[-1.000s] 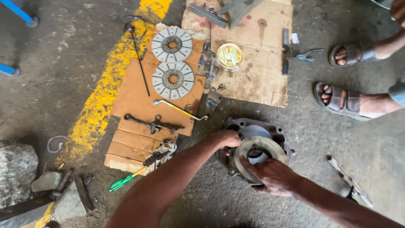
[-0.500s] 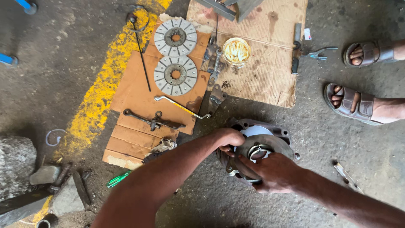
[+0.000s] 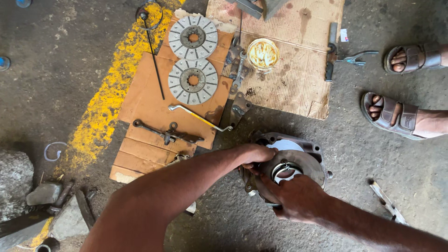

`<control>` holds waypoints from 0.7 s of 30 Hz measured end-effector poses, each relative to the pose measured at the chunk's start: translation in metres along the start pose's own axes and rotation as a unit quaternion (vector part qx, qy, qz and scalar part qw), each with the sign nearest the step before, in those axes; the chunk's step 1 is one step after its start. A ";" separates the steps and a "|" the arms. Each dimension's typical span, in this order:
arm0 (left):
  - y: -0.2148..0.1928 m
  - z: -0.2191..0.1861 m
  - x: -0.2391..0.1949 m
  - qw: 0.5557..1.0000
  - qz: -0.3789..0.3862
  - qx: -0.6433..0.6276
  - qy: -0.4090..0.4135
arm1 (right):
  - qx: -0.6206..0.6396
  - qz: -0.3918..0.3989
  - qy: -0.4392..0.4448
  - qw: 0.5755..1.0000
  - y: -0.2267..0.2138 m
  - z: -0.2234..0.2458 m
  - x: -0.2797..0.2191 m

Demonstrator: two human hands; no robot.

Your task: The person cleans and assembles mechanical components by hand, using a cloth to wipe the inside of a metal housing and then placing internal metal rings and plates into the housing.

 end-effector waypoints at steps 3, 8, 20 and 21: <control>0.001 0.000 -0.001 0.999 -0.015 -0.029 0.003 | 0.012 0.024 -0.001 1.000 0.012 -0.003 0.003; 0.002 -0.001 -0.001 0.997 -0.047 -0.059 0.006 | 0.035 -0.008 0.008 0.999 0.034 -0.012 0.003; 0.004 0.004 0.008 0.999 -0.012 -0.027 -0.017 | -0.023 -0.001 -0.012 1.000 0.024 -0.008 0.010; 0.006 0.003 0.009 0.999 -0.011 -0.030 -0.004 | -0.026 -0.004 -0.014 1.000 0.021 -0.007 0.010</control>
Point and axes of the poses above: each hand's wrist, its own x-axis towards the middle knuckle, its own y-axis out of the palm, z = x × y, the point moved 9 cm from there along x, towards the middle knuckle, and after that the axes turned 6 degrees about -y, right-handed, at the moved point
